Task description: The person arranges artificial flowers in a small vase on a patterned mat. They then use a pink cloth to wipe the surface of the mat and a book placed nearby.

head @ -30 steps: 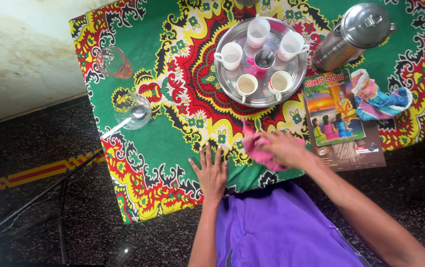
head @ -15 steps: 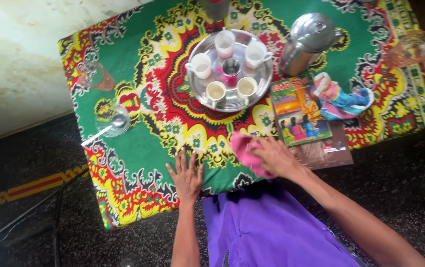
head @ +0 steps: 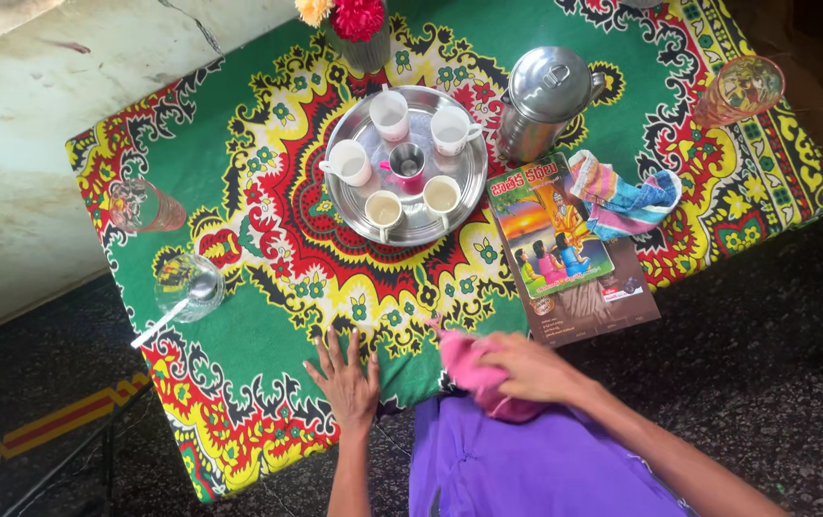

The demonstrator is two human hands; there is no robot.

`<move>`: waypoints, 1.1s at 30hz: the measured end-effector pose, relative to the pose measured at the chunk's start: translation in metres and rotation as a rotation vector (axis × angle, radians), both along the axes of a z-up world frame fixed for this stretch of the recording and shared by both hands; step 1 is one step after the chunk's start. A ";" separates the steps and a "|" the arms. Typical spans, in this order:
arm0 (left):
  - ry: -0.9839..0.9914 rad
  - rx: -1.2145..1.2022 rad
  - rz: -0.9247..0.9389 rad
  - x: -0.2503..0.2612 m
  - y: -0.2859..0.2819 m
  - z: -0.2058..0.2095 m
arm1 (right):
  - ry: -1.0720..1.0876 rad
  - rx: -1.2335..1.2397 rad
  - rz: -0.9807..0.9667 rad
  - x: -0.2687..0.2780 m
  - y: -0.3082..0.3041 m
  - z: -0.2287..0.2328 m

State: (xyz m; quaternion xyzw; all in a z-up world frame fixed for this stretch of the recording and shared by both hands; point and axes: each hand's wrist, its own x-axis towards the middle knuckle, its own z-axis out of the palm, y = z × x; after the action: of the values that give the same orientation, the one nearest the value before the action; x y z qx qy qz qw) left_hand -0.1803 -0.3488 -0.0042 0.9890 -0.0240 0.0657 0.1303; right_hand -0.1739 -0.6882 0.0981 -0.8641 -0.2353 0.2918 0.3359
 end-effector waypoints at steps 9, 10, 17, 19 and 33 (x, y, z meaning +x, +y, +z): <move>0.028 -0.139 -0.517 0.056 -0.115 0.009 | -0.336 -0.440 -0.389 0.097 -0.065 -0.009; 0.002 -0.113 -0.560 0.065 -0.128 0.008 | -0.328 -0.523 -0.359 0.105 -0.064 -0.014; 0.043 -0.085 -0.653 0.095 -0.143 -0.009 | -0.278 -0.438 -0.231 0.074 -0.046 -0.014; 0.036 -0.070 -0.657 0.099 -0.144 -0.010 | -0.321 -0.336 -0.271 0.059 -0.042 -0.012; 0.038 -0.148 -0.599 0.100 -0.155 0.003 | -0.225 -0.524 -0.252 0.035 -0.131 0.001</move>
State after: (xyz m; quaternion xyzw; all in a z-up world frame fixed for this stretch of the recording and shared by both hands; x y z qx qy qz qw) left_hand -0.0802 -0.5043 -0.0014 0.9267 -0.3073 0.0073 0.2161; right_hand -0.1384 -0.8188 0.0995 -0.9705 -0.0788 0.2009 0.1072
